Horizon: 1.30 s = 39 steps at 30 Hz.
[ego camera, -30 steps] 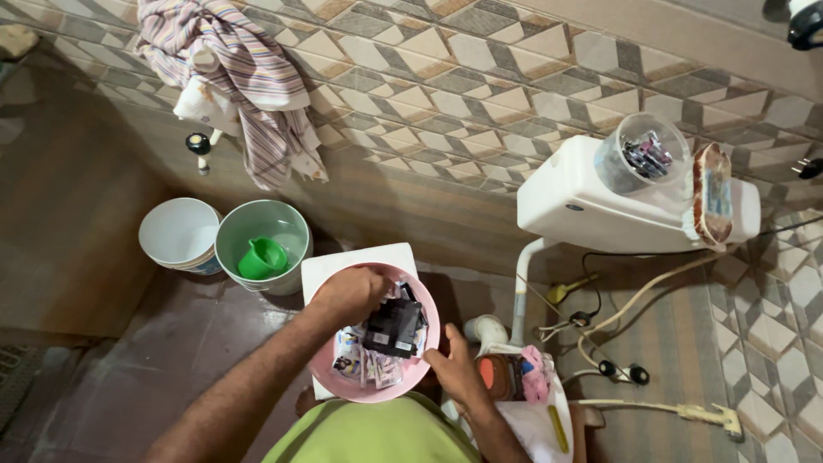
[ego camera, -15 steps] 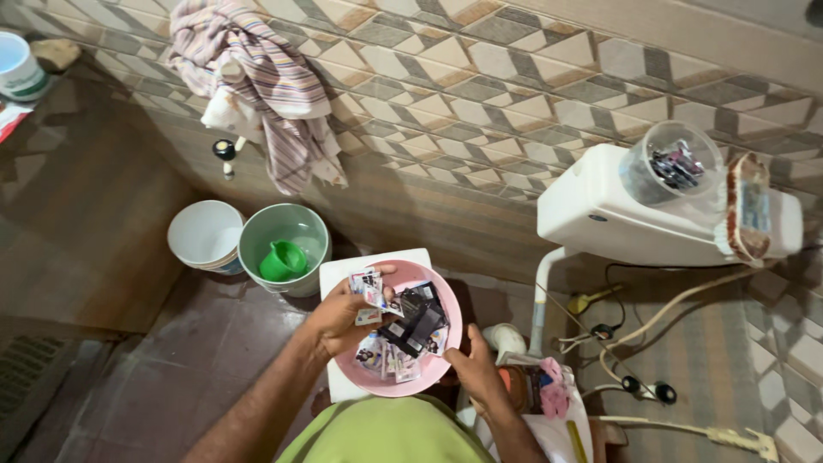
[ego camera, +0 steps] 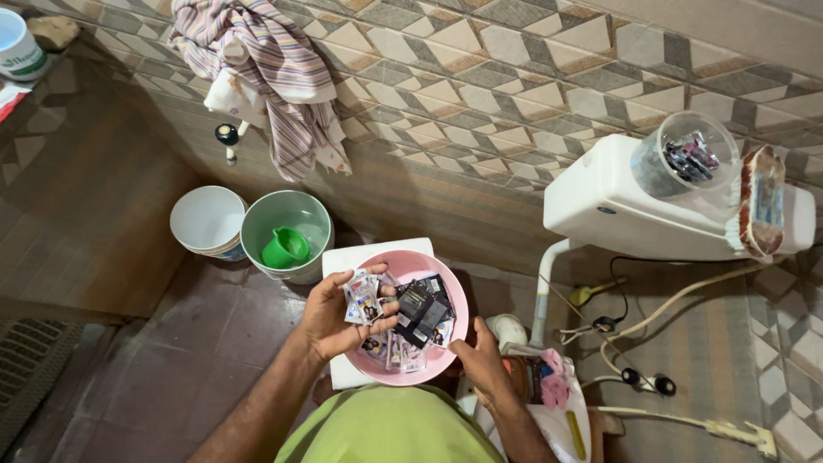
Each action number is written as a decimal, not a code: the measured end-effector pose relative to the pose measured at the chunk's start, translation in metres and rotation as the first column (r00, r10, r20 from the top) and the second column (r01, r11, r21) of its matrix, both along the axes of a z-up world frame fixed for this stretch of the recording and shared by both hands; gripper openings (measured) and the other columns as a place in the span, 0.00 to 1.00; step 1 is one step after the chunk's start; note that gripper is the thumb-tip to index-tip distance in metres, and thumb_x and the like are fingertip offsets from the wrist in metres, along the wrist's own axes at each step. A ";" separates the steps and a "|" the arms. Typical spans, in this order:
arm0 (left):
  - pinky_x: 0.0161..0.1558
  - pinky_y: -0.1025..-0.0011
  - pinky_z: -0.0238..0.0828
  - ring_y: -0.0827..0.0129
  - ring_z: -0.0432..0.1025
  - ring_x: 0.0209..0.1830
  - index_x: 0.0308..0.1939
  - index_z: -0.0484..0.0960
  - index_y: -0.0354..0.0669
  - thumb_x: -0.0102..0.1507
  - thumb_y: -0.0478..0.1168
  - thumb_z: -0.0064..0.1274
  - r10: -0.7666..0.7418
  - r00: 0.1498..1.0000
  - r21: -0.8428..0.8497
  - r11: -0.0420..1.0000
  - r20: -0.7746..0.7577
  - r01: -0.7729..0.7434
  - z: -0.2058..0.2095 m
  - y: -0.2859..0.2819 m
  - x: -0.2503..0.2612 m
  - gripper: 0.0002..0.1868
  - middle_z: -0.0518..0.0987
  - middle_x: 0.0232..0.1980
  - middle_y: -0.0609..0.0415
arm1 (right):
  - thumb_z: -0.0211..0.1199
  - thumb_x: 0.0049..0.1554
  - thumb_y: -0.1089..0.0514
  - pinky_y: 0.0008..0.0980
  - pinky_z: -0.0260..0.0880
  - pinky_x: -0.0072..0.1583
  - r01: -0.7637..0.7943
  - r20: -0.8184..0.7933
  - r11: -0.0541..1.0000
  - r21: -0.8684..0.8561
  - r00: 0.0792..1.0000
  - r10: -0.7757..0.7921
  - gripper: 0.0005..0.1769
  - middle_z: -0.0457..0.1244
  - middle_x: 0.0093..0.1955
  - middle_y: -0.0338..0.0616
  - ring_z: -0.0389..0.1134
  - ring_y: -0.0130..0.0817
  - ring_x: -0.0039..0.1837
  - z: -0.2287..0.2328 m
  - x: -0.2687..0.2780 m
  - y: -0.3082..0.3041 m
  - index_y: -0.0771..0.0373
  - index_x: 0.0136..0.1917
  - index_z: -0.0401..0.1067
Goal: The person organizes small packaged items in a bathroom. They pick up blue sachets from a pink bowl on a stool, place them into a recessed wall shelf, then return to the bowl to sort and stack black and white packets, moving some into a clear container on the toilet cistern.
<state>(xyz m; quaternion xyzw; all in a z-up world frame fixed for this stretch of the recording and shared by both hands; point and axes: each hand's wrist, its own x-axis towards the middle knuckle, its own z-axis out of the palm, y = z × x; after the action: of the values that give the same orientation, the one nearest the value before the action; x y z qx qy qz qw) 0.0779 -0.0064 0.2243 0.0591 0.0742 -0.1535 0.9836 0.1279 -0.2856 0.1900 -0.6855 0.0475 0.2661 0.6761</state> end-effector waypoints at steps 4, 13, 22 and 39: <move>0.57 0.50 0.75 0.51 0.77 0.53 0.67 0.73 0.48 0.63 0.35 0.52 0.030 0.995 0.272 0.962 -0.093 -0.004 -0.004 0.002 -0.004 0.26 0.79 0.51 0.43 | 0.59 0.49 0.70 0.31 0.70 0.55 0.014 -0.042 1.000 -0.015 0.999 -0.015 0.24 0.69 0.52 0.47 0.69 0.32 0.52 -0.008 -0.003 -0.005 0.69 0.60 0.66; 0.47 0.60 0.77 0.55 0.79 0.45 0.52 0.79 0.46 0.60 0.33 0.53 -0.511 0.853 0.481 -0.724 0.107 -0.494 0.001 -0.005 0.020 0.16 0.82 0.49 0.48 | 0.59 0.50 0.68 0.30 0.71 0.49 -0.012 -0.037 0.998 -0.054 0.999 0.010 0.22 0.68 0.51 0.47 0.69 0.31 0.49 0.003 -0.003 -0.004 0.68 0.60 0.67; 0.34 0.63 0.78 0.60 0.80 0.35 0.34 0.85 0.46 0.61 0.35 0.52 -0.663 0.651 0.159 -0.736 -0.370 -0.659 -0.008 -0.017 0.053 0.06 0.84 0.37 0.48 | 0.60 0.51 0.64 0.30 0.73 0.36 -0.016 -0.075 0.996 -0.088 0.997 0.010 0.34 0.68 0.52 0.45 0.70 0.29 0.46 -0.002 -0.007 -0.005 0.67 0.71 0.59; 0.36 0.66 0.75 0.66 0.77 0.33 0.40 0.84 0.40 0.56 0.32 0.59 -0.341 0.929 0.904 -0.335 0.147 -0.266 0.016 0.006 0.036 0.08 0.84 0.33 0.53 | 0.59 0.51 0.64 0.34 0.75 0.37 0.081 -0.203 0.996 -0.044 0.975 -0.089 0.37 0.68 0.52 0.43 0.71 0.31 0.46 0.004 -0.007 -0.005 0.60 0.73 0.53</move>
<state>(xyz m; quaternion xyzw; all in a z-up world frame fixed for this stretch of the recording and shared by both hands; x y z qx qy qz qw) 0.1137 -0.0001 0.2406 0.8662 -0.0190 -0.0462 0.4972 0.1211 -0.2909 0.1940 -0.6636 0.1508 0.3051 0.6662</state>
